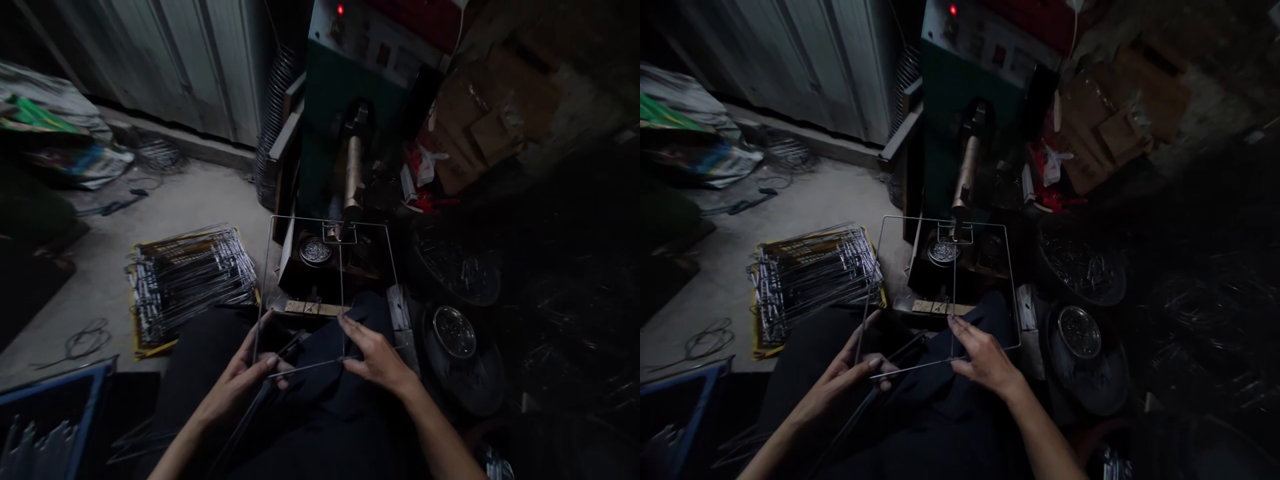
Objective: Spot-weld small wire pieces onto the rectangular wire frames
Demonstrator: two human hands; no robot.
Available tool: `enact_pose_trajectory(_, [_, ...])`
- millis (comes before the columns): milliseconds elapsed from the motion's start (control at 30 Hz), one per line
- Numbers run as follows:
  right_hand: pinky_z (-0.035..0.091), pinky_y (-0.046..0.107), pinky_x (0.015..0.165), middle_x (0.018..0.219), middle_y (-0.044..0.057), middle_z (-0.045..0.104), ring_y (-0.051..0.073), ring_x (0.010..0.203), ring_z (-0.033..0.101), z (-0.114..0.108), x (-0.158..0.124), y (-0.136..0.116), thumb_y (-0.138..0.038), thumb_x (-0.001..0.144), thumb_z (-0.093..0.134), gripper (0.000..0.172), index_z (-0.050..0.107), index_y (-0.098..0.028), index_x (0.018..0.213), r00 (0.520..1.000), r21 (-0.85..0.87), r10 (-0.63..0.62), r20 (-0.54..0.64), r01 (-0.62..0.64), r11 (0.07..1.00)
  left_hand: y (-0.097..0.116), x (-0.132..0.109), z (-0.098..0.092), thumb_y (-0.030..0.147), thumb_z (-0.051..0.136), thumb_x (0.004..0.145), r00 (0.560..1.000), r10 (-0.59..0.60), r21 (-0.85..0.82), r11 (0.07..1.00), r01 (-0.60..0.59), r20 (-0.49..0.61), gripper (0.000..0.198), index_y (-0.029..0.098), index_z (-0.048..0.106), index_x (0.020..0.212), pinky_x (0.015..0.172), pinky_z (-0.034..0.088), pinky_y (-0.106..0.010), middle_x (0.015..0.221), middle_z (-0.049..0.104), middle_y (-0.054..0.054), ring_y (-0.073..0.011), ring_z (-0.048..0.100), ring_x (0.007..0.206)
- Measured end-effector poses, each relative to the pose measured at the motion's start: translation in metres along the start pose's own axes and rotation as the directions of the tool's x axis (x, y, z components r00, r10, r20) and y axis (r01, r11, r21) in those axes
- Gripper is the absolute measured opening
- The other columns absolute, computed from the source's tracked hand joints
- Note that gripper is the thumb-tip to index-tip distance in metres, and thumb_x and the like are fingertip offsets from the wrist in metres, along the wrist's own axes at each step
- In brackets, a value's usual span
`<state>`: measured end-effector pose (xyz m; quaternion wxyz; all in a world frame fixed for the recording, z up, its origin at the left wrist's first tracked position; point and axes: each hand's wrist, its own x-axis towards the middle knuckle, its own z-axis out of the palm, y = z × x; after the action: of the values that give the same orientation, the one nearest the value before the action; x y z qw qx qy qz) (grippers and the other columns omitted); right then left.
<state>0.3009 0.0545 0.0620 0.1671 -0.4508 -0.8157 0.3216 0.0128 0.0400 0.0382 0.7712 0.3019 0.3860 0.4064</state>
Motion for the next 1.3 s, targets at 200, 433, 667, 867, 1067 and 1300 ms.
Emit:
enact_pose_trajectory(200, [0.032, 0.038, 0.119, 0.157, 0.003, 0.032, 0.021, 0.143, 0.033, -0.003, 0.006, 0.004, -0.003, 0.075, 0.069, 0.097, 0.021, -0.029, 0.156, 1.0, 0.013, 0.01, -0.004, -0.01, 1.0, 0.002, 0.005, -0.002, 0.033, 0.064, 0.088, 1.0, 0.006, 0.001, 1.0, -0.006, -0.004, 0.09, 0.034, 0.003, 0.155, 0.064, 0.05, -0.03, 0.073, 0.071, -0.005, -0.0208, 0.065, 0.065])
enact_pose_trajectory(433, [0.031, 0.041, 0.12, 0.158, 0.002, 0.029, 0.022, 0.144, 0.031, -0.008, 0.011, 0.003, -0.003, 0.077, 0.068, 0.098, 0.018, -0.031, 0.156, 0.999, 0.036, 0.023, 0.03, -0.024, 0.999, 0.009, 0.008, -0.001, 0.032, 0.068, 0.086, 0.999, -0.02, -0.017, 1.0, 0.02, -0.034, 0.093, 0.034, 0.005, 0.155, 0.061, 0.052, -0.03, 0.076, 0.073, -0.008, -0.0215, 0.066, 0.063])
enact_pose_trajectory(667, [0.032, 0.037, 0.119, 0.157, 0.002, 0.032, 0.021, 0.143, 0.034, -0.005, 0.01, 0.005, -0.003, 0.076, 0.07, 0.098, 0.02, -0.03, 0.156, 1.0, 0.02, 0.017, -0.008, -0.017, 1.0, 0.012, 0.007, -0.001, 0.03, 0.065, 0.088, 0.999, -0.03, 0.014, 0.999, 0.031, -0.022, 0.088, 0.036, 0.008, 0.154, 0.063, 0.053, -0.03, 0.079, 0.075, -0.008, -0.0211, 0.067, 0.065])
enact_pose_trajectory(867, [0.044, 0.037, 0.11, 0.141, 0.005, 0.055, 0.023, 0.127, 0.055, -0.033, 0.063, 0.026, -0.02, 0.083, 0.074, 0.081, 0.034, -0.029, 0.152, 0.987, -0.198, 0.005, -0.158, -0.037, 0.979, 0.045, 0.073, -0.014, 0.024, 0.068, 0.085, 0.992, 0.122, 0.039, 0.992, -0.122, 0.015, 0.093, 0.03, 0.007, 0.155, 0.065, 0.058, -0.032, 0.076, 0.075, -0.008, -0.022, 0.071, 0.065])
enact_pose_trajectory(1067, [0.051, 0.039, 0.1, 0.132, 0.006, 0.063, 0.027, 0.116, 0.063, -0.089, 0.131, 0.057, -0.033, 0.082, 0.077, 0.065, 0.05, -0.029, 0.141, 0.945, -0.341, -0.021, -0.325, -0.097, 0.935, 0.093, 0.159, -0.034, 0.014, 0.07, 0.079, 0.958, 0.273, -0.007, 0.962, -0.274, 0.089, 0.101, 0.022, 0.006, 0.156, 0.058, 0.058, -0.025, 0.07, 0.074, -0.003, -0.0188, 0.071, 0.06])
enact_pose_trajectory(1300, [0.053, 0.036, 0.09, 0.116, 0.007, 0.07, 0.025, 0.101, 0.069, -0.106, 0.167, 0.081, -0.033, 0.082, 0.076, 0.055, 0.057, -0.025, 0.132, 0.911, -0.32, -0.04, -0.411, -0.103, 0.942, 0.12, 0.189, -0.034, 0.013, 0.066, 0.081, 0.952, 0.293, 0.003, 0.956, -0.295, 0.088, 0.094, 0.022, 0.01, 0.156, 0.059, 0.059, -0.026, 0.072, 0.075, -0.004, -0.0189, 0.072, 0.061])
